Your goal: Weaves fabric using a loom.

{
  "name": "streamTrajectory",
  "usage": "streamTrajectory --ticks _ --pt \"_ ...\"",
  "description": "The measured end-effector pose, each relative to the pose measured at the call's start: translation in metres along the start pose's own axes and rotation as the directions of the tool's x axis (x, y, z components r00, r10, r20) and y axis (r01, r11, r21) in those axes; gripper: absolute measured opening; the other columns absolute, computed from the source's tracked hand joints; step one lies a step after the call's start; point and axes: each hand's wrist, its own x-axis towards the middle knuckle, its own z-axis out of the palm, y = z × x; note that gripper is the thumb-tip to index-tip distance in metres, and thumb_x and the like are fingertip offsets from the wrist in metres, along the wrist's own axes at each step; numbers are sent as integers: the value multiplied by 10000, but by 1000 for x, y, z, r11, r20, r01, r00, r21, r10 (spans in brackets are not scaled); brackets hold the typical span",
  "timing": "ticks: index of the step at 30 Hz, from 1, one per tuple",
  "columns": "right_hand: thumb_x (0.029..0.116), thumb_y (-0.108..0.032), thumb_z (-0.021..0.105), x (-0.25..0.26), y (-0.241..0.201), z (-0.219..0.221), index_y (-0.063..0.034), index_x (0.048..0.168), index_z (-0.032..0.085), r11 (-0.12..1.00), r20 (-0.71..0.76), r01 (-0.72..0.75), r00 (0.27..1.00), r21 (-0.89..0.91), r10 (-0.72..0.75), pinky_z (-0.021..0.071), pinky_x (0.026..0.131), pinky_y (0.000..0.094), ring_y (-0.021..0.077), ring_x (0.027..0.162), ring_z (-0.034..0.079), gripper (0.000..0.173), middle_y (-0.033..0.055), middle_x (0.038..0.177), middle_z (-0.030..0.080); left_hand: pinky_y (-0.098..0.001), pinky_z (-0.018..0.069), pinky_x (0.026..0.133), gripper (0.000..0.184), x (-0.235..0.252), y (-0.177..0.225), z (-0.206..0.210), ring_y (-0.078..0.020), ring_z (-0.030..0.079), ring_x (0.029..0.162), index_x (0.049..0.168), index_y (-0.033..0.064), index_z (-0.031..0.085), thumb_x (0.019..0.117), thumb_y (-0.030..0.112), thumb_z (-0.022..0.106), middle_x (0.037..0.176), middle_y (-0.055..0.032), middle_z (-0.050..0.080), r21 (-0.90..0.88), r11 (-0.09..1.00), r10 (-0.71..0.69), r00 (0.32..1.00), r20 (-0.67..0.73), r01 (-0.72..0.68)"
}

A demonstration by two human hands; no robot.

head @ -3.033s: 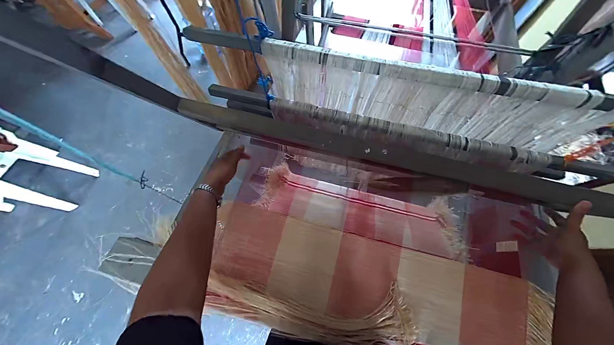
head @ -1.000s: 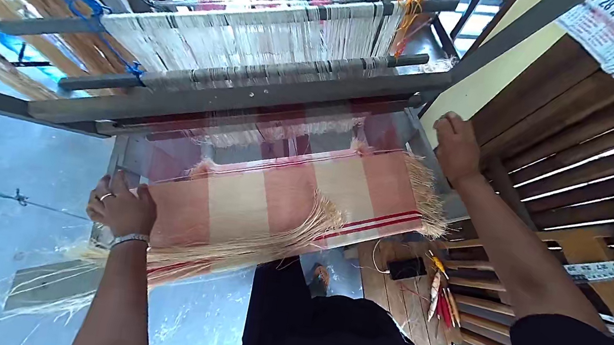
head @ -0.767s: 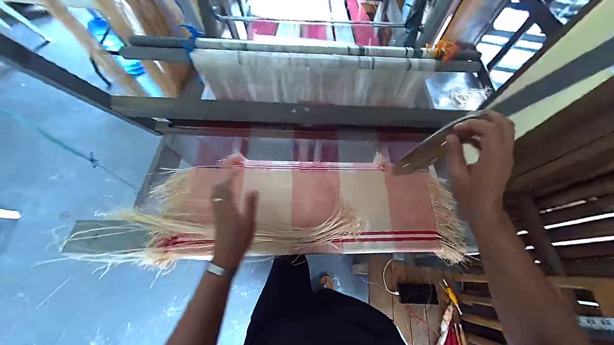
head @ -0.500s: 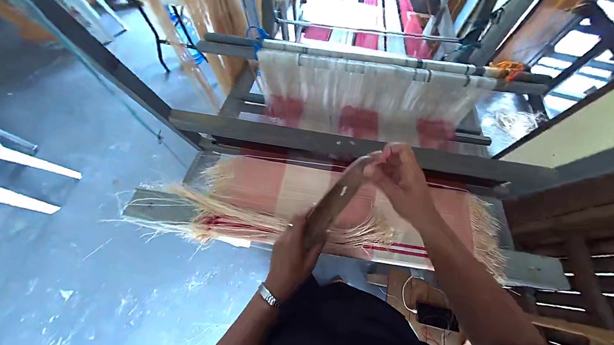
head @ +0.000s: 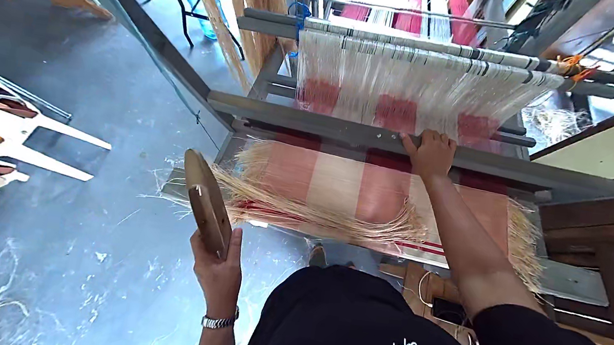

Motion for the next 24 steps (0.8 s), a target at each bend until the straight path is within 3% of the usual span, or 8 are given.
streamTrajectory --ticks 3,7,14,20,24 --pt "955 -805 314 12 -4 2 17 1167 651 1000 5 -15 1000 -3 15 361 1099 609 409 1224 589 913 233 1220 664 -258 582 711 666 8 -1 3 -61 660 839 1393 -62 442 939 328 733 1083 -119 658 -42 998 56 998 37 -54" --pt "980 -745 379 -38 -8 -8 38 1168 654 999 5 -5 1000 54 5 382 1087 641 456 1200 595 851 265 1199 665 -266 572 878 656 20 -8 2 -74 672 980 1374 -78 466 938 332 736 1105 -142 677 -21 991 137 983 119 -135" --pt "995 -744 323 -35 -7 -11 19 1166 653 998 72 -65 995 15 64 363 1096 607 433 1235 572 849 244 1223 662 -290 586 825 635 29 -17 10 -91 682 924 1366 -61 478 941 338 727 1070 -137 682 -20 993 118 969 219 -117" --pt "1005 -734 313 -35 -8 -15 17 1211 633 997 135 -70 988 9 69 351 1118 581 412 1253 564 842 234 1250 648 -317 584 891 634 37 -29 24 -112 689 995 1374 -48 491 940 342 740 1108 -138 693 -15 981 186 933 309 -191" --pt "1019 -709 317 -38 -6 -11 9 1168 643 999 96 -40 995 14 38 366 1098 587 409 1209 581 803 223 1208 658 -302 586 867 639 38 -34 36 -100 687 974 1370 -50 497 926 330 754 1104 -132 691 -40 988 156 941 300 -151"
